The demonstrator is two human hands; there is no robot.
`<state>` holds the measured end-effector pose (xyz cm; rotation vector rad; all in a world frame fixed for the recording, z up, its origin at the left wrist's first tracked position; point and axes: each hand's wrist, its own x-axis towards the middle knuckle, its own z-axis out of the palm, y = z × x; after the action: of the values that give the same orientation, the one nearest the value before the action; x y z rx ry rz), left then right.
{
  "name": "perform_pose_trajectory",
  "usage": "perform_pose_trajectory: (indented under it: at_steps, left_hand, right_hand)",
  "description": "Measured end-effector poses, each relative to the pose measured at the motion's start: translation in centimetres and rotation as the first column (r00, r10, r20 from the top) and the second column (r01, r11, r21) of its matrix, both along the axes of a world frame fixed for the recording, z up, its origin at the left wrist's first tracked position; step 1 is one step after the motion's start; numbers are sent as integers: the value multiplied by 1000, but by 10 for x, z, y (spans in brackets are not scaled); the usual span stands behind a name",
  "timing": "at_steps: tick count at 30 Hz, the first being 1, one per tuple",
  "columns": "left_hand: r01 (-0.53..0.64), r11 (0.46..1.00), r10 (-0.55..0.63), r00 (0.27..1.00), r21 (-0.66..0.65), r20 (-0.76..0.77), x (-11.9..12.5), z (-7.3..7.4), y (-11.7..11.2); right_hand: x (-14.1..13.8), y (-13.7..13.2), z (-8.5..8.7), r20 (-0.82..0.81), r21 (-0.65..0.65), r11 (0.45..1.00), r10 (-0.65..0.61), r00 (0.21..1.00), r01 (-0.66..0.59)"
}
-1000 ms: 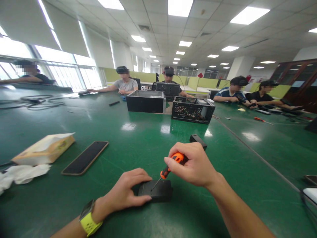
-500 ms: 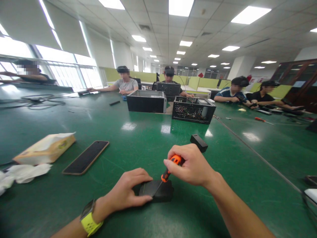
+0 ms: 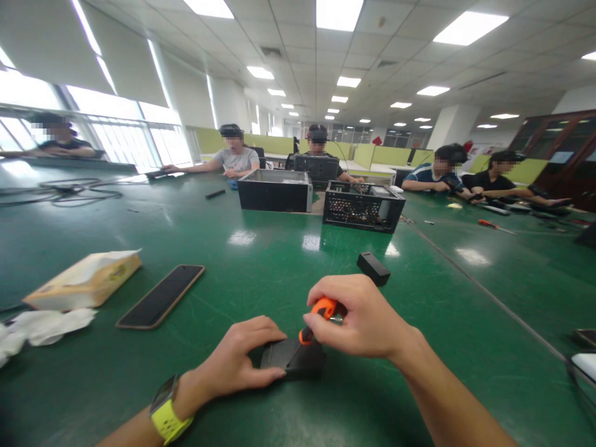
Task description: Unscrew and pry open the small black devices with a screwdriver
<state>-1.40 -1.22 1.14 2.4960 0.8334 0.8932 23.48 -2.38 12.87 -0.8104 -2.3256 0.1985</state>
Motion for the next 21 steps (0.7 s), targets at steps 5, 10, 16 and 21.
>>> perform_pose_trajectory:
  at_steps: [5,10,16,21]
  left_hand:
    - [7,1000,-7,1000,-5,-3,0,-2,1]
    - [4,1000,-4,1000,-2,-3,0,-2,0]
    - [9,1000,-9,1000,-1,1,0,-1,0]
    - [6,1000,-7,1000,-15,-7,0,-1,0]
  right_hand:
    - [0,-9,5,-40,-30,989,145,989,-146]
    - [1,-4,0,-53,24,996,90,994,-89]
    - [5,-5,10,-64,-164,951,256,964,-263]
    - [4,-7,7,-27,-65,980,189,982,-190]
